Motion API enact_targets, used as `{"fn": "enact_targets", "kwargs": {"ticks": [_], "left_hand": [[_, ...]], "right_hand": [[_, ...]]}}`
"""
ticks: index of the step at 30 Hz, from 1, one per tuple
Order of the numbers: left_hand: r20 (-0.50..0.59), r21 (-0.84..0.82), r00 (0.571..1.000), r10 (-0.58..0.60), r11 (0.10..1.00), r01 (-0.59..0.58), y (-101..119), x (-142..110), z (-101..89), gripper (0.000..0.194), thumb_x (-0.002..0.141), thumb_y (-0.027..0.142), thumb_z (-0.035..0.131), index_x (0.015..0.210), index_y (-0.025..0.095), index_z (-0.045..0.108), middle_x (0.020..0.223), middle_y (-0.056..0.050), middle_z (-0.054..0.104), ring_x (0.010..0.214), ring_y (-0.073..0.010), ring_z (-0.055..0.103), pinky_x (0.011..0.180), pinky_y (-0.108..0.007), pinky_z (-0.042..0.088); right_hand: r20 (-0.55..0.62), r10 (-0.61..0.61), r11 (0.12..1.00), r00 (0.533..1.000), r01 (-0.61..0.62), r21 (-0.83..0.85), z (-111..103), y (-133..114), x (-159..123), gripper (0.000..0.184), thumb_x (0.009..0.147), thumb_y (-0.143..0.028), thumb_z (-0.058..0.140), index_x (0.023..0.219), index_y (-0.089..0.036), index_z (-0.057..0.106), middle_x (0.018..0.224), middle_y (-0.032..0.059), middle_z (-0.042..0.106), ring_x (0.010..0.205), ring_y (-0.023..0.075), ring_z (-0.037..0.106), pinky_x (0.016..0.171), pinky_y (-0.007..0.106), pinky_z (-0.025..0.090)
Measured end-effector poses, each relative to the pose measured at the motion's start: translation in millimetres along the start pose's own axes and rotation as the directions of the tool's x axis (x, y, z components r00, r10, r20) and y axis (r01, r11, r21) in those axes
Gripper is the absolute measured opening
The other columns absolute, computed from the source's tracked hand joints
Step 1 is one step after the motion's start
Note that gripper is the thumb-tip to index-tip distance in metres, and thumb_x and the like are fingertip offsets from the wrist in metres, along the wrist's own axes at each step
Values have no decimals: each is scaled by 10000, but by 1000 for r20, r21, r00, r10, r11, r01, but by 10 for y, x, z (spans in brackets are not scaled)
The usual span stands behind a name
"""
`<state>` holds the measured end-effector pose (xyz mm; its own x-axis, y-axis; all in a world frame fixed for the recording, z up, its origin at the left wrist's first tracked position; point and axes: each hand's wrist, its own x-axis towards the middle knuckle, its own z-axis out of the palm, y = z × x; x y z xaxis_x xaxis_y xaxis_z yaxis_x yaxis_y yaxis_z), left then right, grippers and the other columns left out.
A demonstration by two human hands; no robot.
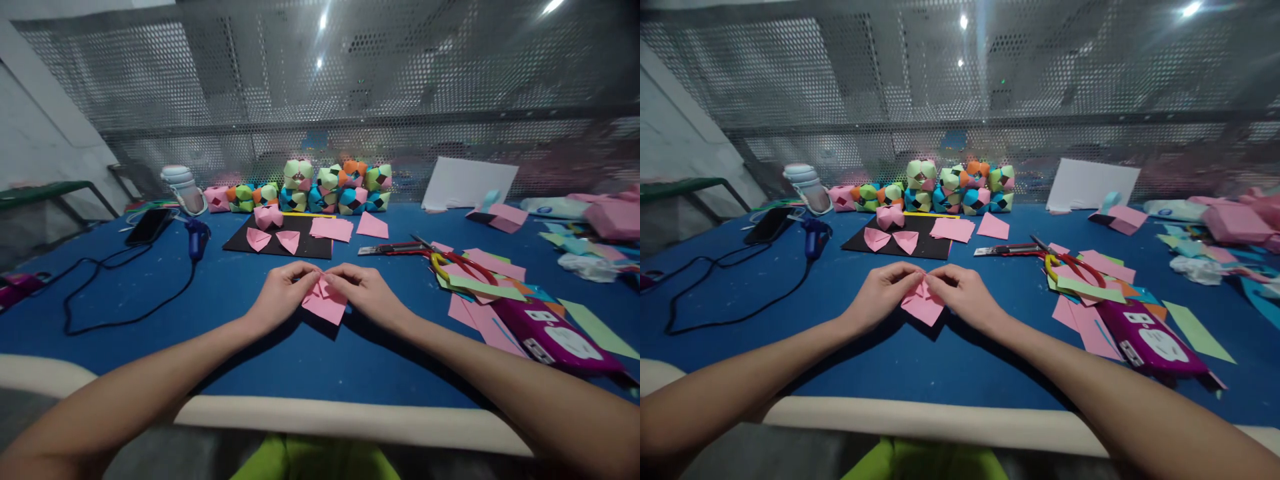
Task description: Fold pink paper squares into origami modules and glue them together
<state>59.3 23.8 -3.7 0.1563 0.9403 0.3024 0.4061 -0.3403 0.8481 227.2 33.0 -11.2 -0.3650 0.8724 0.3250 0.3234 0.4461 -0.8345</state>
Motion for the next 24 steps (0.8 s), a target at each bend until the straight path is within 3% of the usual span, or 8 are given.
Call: {"fn": "enact_targets", "kwargs": {"ticks": [4, 10, 15, 19, 24], "left_hand": [[-58, 10, 998, 21, 1000, -21, -16, -7, -11, 215, 817, 301, 499, 798, 148, 649, 777, -20, 660, 701, -131, 566, 633, -226, 427], [-79, 45, 996, 27, 999, -23, -18, -29, 3, 214, 827, 313, 484, 764, 151, 610, 730, -9, 631, 665, -123, 547, 612, -229, 417], [-80, 79, 996, 46, 996, -40, -43, -27, 13, 219, 832, 317, 478, 770, 153, 609, 725, -10, 627, 660, -125, 546, 600, -230, 410], [-51, 117, 994, 93, 989, -86, -65, -42, 22, 217, 845, 309, 472, 798, 157, 620, 751, -9, 637, 670, -119, 547, 610, -222, 404], [-35, 111, 996, 77, 991, -73, -49, -66, 39, 208, 842, 297, 471, 787, 159, 615, 726, -2, 627, 644, -113, 536, 598, -218, 402]], "right_hand": [[9, 56, 998, 998, -56, -12, 5, 11, 11, 310, 802, -399, 524, 742, -138, 678, 626, -3, 588, 582, 110, 481, 544, 227, 361], [-4, 24, 999, 1000, -24, -22, 25, 68, 0, 340, 790, -420, 527, 685, -142, 691, 565, -8, 549, 532, 104, 432, 496, 228, 317], [10, 18, 998, 1000, -17, -64, 14, 67, -2, 326, 803, -399, 526, 739, -139, 712, 605, 3, 605, 551, 112, 478, 505, 228, 340], [3, -7, 999, 1000, 7, -43, 9, 40, 2, 281, 831, -344, 502, 901, -166, 708, 790, 18, 691, 694, 138, 581, 611, 232, 418], [-43, -48, 995, 998, 43, -94, 28, 72, -8, 254, 833, -331, 515, 835, -176, 716, 777, 25, 714, 675, 146, 613, 604, 240, 434]]}}
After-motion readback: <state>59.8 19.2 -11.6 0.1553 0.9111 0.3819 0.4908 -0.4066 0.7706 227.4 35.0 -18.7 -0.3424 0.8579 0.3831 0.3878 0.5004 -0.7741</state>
